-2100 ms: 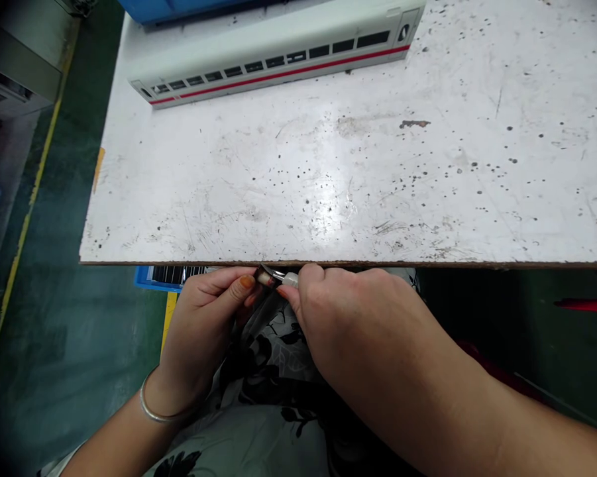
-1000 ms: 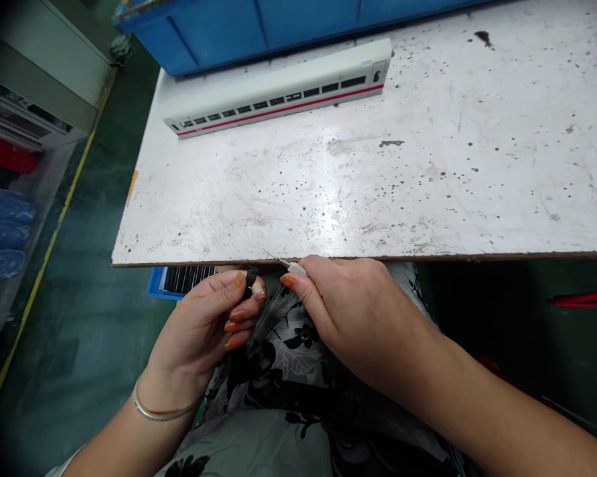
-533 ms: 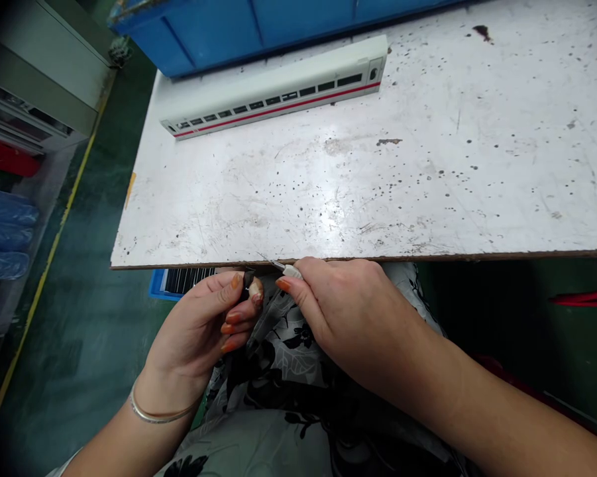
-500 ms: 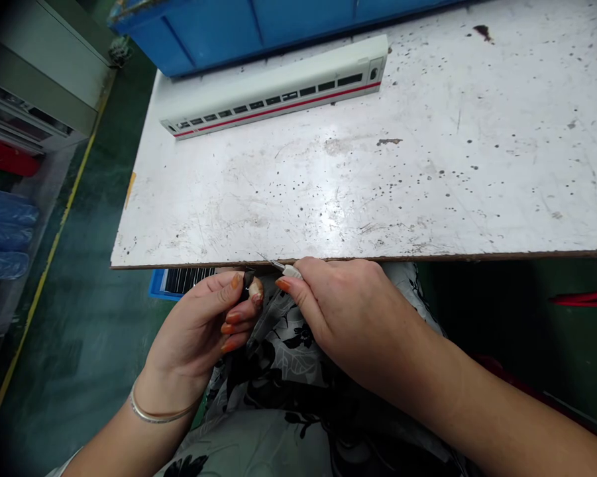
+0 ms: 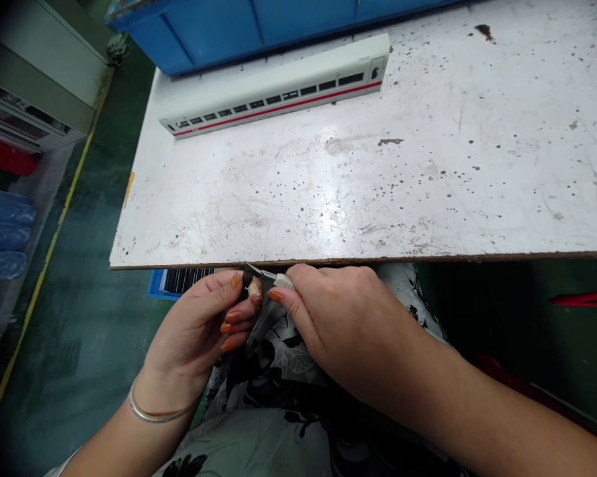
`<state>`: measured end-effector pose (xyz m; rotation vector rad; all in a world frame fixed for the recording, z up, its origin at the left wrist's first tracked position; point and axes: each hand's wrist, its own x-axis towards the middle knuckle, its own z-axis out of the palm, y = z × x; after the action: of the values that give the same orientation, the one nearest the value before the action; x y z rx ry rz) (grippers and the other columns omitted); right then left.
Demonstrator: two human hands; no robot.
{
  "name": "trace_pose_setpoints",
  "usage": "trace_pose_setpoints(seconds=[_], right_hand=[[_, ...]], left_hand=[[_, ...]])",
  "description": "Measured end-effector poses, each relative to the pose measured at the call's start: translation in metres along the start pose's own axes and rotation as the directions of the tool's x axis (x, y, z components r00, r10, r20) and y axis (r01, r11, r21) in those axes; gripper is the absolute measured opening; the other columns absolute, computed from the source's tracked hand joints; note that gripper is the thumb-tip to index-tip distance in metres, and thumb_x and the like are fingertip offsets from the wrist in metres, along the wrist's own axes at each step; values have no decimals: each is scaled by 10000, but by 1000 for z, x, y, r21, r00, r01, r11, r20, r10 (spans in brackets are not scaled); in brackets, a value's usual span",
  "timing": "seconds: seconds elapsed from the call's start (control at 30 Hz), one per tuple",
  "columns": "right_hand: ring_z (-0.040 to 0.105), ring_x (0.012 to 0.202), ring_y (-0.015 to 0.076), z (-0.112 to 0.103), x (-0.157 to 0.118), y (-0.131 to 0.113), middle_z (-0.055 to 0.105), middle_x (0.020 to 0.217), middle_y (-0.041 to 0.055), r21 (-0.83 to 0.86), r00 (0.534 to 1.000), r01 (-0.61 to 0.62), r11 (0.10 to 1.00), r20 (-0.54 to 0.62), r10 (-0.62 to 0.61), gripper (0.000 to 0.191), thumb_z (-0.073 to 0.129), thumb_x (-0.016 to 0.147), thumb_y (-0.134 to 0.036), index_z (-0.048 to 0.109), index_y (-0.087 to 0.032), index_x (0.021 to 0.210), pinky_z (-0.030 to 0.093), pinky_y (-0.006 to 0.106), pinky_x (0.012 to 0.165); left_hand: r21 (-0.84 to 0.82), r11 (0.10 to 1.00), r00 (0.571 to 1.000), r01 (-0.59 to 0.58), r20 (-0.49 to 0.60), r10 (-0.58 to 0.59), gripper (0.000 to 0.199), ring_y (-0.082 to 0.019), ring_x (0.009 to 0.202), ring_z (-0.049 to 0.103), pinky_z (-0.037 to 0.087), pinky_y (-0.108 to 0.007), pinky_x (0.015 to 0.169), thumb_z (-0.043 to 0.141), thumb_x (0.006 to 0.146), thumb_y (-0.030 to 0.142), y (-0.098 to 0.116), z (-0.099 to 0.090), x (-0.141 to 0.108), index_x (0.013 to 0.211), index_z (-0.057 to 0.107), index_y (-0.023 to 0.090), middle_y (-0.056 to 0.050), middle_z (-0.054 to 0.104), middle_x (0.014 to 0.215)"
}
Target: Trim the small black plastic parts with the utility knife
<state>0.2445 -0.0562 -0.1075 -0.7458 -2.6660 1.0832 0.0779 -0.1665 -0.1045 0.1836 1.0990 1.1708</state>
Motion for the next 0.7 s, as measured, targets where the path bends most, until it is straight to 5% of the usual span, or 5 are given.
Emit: trace_pose_setpoints(seconds=[0.7], right_hand=[[398,417,96,15,-5,16,439,497,-54,-35,998,19,999,-66,-22,382,408,1005,-337,423,-212,645,247,263,454]], left_hand=[[36,999,998,4,-60,-2,279,-35,453,331,314,-130,412,561,935,311,-10,-11,16,795,682,102,33,402,576]])
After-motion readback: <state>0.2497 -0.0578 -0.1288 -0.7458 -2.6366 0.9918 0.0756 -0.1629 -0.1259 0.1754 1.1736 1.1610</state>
